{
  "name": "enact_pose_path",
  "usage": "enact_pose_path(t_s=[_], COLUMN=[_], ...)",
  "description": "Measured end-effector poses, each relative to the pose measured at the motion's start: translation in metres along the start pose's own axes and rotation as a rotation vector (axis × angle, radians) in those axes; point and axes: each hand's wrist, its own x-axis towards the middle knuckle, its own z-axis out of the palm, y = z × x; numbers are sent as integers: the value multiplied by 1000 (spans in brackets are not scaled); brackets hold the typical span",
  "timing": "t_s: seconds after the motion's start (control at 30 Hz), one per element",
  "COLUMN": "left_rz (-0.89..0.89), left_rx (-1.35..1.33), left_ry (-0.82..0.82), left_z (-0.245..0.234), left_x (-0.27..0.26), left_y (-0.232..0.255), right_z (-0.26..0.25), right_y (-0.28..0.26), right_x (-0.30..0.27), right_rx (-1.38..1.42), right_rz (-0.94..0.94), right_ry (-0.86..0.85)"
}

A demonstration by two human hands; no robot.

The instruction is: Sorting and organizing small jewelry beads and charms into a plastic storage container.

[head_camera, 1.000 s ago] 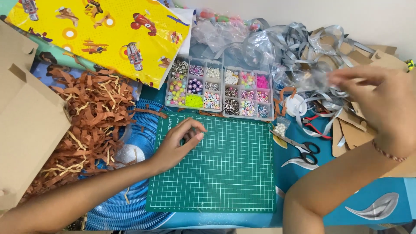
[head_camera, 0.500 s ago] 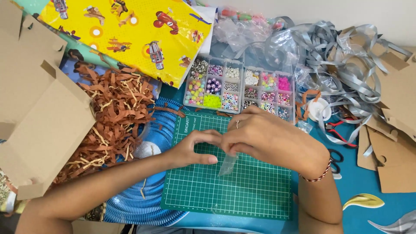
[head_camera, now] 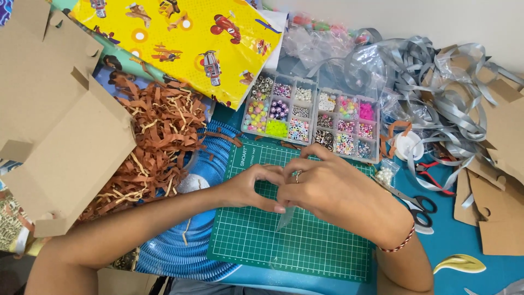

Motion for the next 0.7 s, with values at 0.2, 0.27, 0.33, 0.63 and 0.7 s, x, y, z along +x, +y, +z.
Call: enact_pose_path(t_s=[0.2,0.27,0.33,0.63,0.7], left_rz=[-34,-43,-51,94,80], left_rx=[-24,9,42,98,88], left_ry=[40,43,47,68,70], left_z=[0,-1,-1,0,0], left_x=[-2,-1,-1,0,0], left_y=[-1,-7,-9,-7,-1], right_z=[-7,-12,-17,-9,-1], right_y=[-1,-1,0,3,5], right_x=[-7,-12,-17,-22,-17], right_rx=[5,12,19,48,87], right_rz=[1,57,112,206,263], right_ry=[-39,-21,-5,-138,-211])
